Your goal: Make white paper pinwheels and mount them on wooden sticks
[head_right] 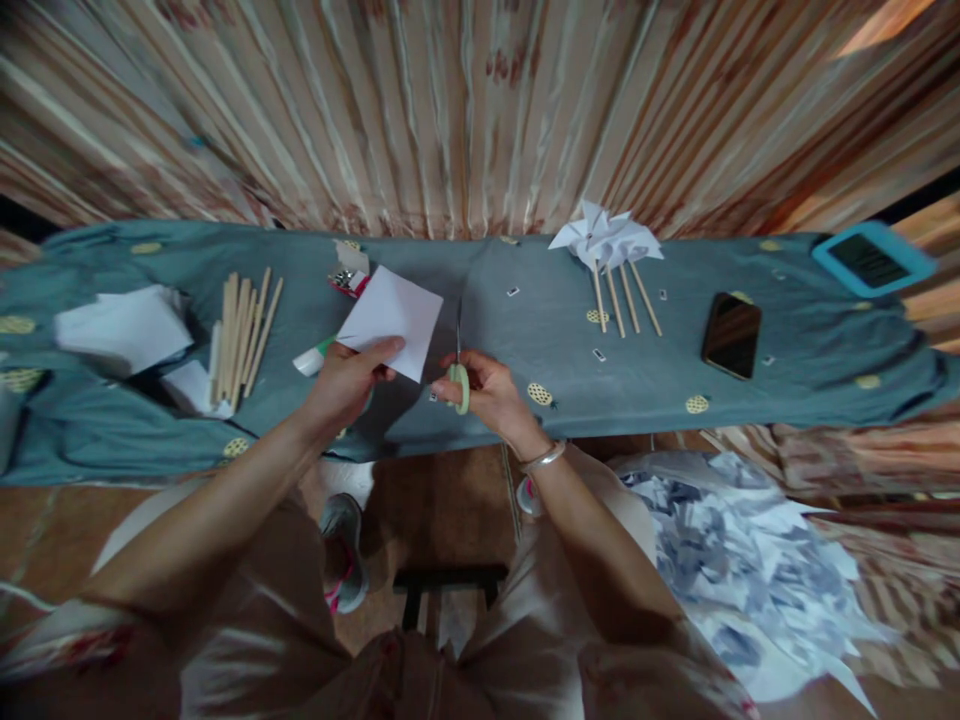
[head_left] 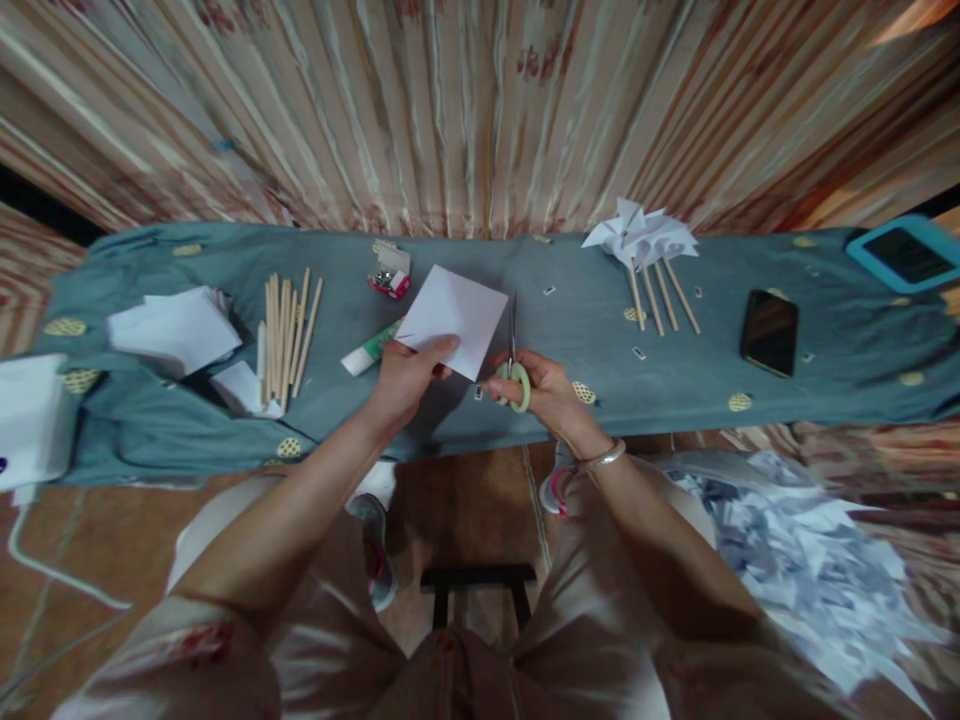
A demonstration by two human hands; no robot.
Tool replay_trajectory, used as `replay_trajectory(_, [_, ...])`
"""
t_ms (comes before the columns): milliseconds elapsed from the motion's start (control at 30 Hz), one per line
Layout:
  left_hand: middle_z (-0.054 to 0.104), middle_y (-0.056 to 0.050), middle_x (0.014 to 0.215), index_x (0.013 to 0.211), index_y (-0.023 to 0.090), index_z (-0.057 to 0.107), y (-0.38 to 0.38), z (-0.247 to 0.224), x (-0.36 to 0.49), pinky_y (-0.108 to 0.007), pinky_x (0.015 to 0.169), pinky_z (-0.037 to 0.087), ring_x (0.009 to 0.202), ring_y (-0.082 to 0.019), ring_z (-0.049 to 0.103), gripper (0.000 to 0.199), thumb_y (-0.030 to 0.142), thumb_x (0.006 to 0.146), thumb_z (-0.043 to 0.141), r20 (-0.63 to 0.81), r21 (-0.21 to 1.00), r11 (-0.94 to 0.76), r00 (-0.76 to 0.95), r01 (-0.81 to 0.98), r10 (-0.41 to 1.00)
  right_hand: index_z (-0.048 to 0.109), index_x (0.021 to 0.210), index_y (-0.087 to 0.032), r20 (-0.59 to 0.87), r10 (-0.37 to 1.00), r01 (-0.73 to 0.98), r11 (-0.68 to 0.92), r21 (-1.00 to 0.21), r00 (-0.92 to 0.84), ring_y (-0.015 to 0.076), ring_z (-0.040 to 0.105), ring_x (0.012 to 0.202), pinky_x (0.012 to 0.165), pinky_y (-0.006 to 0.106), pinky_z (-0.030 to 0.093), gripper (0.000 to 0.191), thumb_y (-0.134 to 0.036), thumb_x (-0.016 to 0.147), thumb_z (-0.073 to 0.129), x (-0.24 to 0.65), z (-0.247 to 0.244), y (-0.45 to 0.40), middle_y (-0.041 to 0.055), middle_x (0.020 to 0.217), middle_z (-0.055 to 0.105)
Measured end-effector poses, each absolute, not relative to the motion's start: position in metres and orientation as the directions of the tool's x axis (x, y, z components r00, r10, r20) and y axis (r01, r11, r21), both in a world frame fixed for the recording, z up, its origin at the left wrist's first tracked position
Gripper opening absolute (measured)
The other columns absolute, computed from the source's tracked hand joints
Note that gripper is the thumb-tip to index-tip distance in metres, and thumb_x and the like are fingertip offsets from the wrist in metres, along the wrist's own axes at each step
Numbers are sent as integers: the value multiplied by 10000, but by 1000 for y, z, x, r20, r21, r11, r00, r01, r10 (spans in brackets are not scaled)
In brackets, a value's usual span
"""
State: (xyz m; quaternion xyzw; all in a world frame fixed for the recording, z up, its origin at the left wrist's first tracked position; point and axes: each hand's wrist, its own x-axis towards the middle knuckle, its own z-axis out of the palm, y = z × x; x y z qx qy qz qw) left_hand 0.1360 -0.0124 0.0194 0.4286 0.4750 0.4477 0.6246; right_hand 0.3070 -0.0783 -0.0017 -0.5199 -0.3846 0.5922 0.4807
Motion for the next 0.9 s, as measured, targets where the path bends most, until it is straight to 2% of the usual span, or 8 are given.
replay_trajectory(167, [715, -26, 779, 722, 171, 676, 2, 27, 128, -204, 468, 427, 590, -113, 564, 259, 332, 563, 803, -148, 978, 155, 56, -143, 987, 619, 945, -204, -286, 943, -98, -305, -947, -170, 127, 644, 682, 575, 222, 477, 502, -550, 648, 827, 305, -1, -94, -10, 745, 681])
replay_trajectory(333, [687, -5, 678, 704, 188, 672, 7, 27, 127, -239, 473, 453, 529, -124, 577, 181, 332, 642, 763, -102, 994, 103, 28, -38, 994, 635, 919, -199, -265, 919, 8, -275, -962, -291, 130, 634, 677, 590, 231, 488, 450, -549, 692, 804, 299, -2, -104, -7, 735, 674])
replay_trajectory(533, [662, -5, 618, 669, 170, 656, 5, 23, 135, -245, 431, 440, 466, -127, 558, 188, 326, 638, 755, -85, 996, 86, 51, -13, 995, 636, 867, -198, -296, 904, 1, -311, -950, -308, 110, 622, 626, 553, 204, 470, 400, -510, 686, 809, 292, 0, -102, -20, 702, 665])
replay_trajectory(900, [623, 6, 540, 661, 159, 613, 1, 20, 140, -215, 417, 447, 412, -103, 519, 179, 306, 658, 717, -71, 997, 75, 108, -33, 992, 625, 844, -198, -262, 922, -39, -285, -958, -285, 104, 620, 613, 545, 196, 468, 368, -517, 729, 770, 292, -2, -100, -8, 700, 686])
